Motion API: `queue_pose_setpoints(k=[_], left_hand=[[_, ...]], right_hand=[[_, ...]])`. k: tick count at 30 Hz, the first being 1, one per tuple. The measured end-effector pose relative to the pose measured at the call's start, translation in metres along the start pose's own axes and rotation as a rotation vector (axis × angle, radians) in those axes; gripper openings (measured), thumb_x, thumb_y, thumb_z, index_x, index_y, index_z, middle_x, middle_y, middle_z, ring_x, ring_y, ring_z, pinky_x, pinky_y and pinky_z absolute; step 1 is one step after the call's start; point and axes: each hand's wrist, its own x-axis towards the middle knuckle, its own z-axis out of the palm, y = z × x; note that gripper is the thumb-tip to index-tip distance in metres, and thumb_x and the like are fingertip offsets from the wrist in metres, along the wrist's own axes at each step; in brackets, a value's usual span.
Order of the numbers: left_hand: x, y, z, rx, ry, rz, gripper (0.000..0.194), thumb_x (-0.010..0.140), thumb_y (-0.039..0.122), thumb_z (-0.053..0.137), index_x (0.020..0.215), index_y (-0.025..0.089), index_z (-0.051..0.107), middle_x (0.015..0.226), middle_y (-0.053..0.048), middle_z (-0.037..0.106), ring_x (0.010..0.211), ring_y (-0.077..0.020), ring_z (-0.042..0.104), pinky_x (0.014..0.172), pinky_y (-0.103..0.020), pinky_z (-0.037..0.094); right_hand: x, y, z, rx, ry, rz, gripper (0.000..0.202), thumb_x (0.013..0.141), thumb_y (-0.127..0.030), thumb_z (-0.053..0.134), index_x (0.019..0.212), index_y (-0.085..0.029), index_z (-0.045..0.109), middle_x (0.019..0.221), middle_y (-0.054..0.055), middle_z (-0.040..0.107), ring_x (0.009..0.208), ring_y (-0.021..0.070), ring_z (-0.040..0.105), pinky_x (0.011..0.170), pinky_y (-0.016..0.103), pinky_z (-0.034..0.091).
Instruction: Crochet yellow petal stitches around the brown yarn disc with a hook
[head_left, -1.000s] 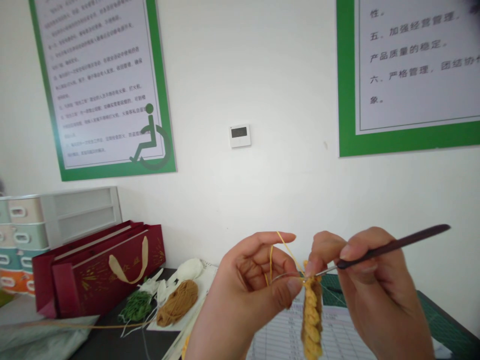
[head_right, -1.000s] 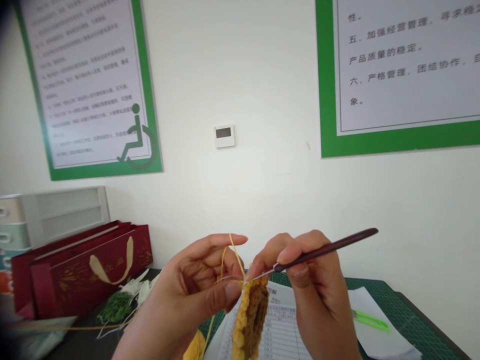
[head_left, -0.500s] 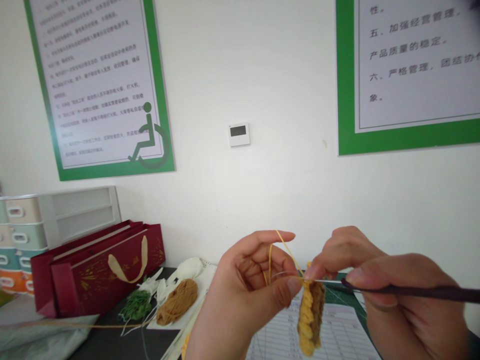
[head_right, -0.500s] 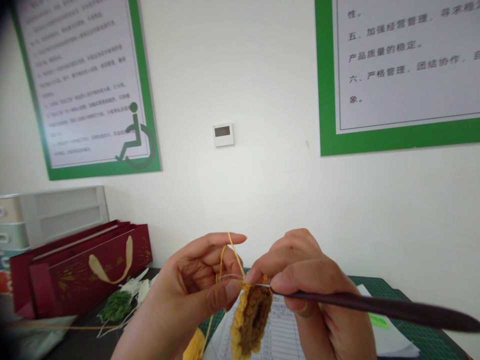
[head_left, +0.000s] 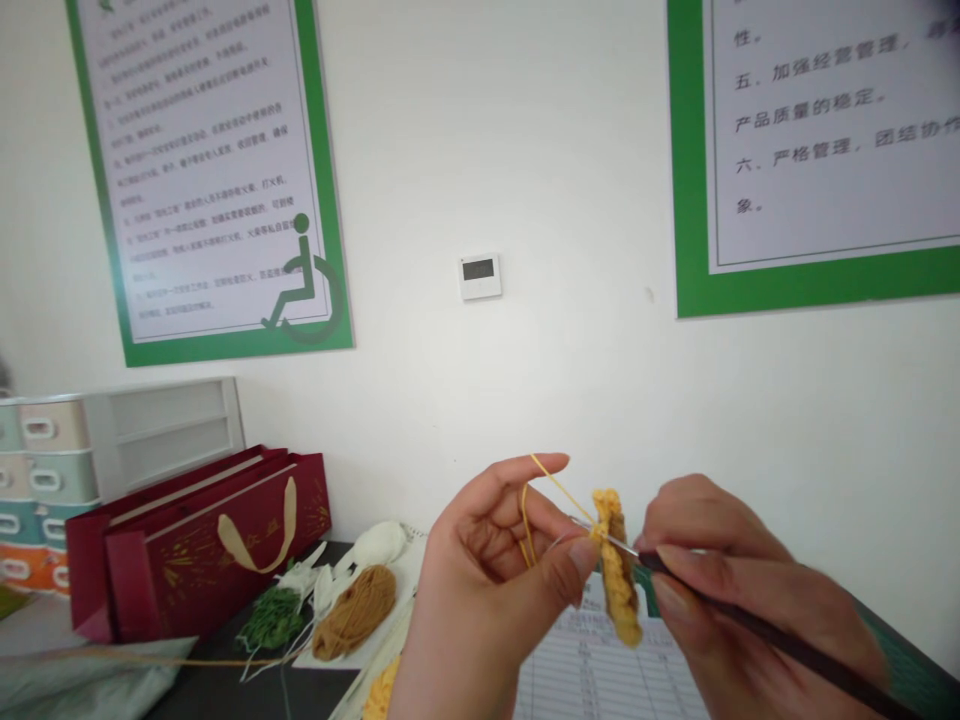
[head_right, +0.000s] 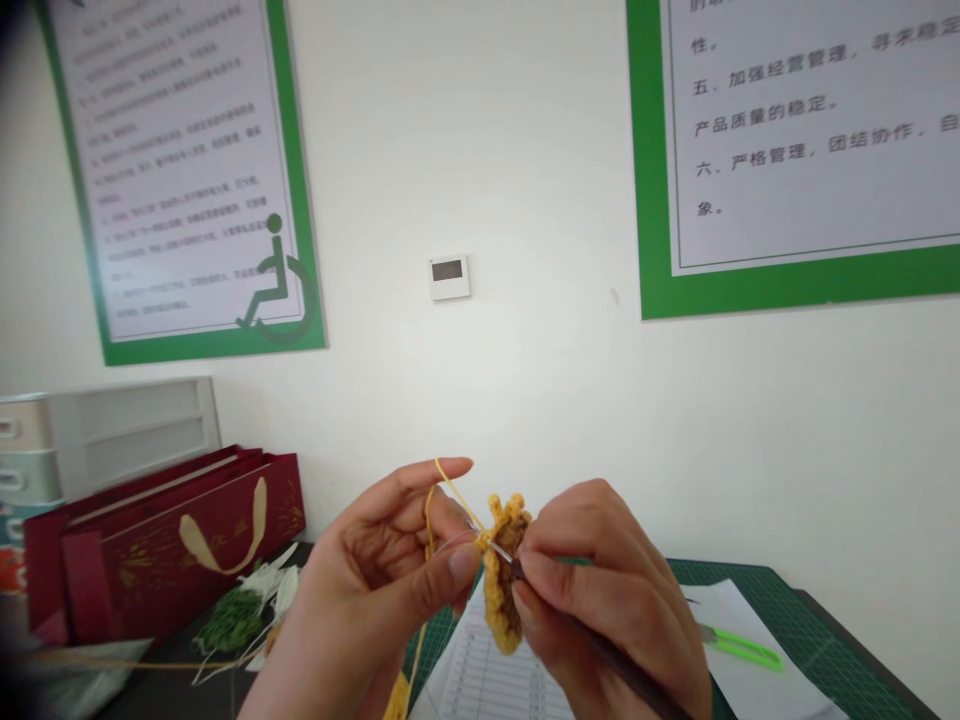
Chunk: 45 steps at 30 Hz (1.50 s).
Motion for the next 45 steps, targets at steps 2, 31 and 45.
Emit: queue_pose_setpoints(k=[2, 31, 45], left_hand=[[0.001, -0.002, 0.001, -0.026, 0.0, 0.01, 0.042, 0.071, 0.009, 0.089, 0.11, 0.016, 0.075, 0.068, 0.003, 0.067, 0.059, -0.0064, 0.059, 0.056, -0.016, 0.046], [-0.002, -0.015, -0.001, 0.39, 0.228, 0.333, 0.025, 0.081, 0.011, 0.077, 0.102, 0.025, 0.078, 0.083, 0.0, 0.077, 0.075, -0.0144, 0.072, 0.071, -0.022, 0.059], [-0.007, -0.022, 0.007, 0.677, 0.267, 0.607, 0.025, 0.082, 0.011, 0.076, 0.101, 0.028, 0.08, 0.09, -0.002, 0.076, 0.085, -0.0213, 0.071, 0.08, -0.033, 0.057]], right_hand=[[-0.008, 0.007, 0.005, 0.112, -0.001, 0.075, 0.046, 0.079, 0.008, 0.064, 0.113, -0.023, 0.065, 0.092, 0.003, 0.07, 0.081, 0.0185, 0.067, 0.064, 0.035, 0.058], [0.007, -0.004, 0.008, -0.402, -0.115, -0.196, 0.028, 0.083, 0.005, 0.063, 0.098, -0.017, 0.066, 0.09, 0.004, 0.073, 0.078, 0.0144, 0.067, 0.07, 0.033, 0.058], [0.006, -0.008, 0.01, -0.26, -0.058, -0.008, 0.033, 0.078, 0.005, 0.066, 0.099, -0.019, 0.071, 0.085, 0.002, 0.073, 0.076, 0.0149, 0.065, 0.066, 0.028, 0.059]])
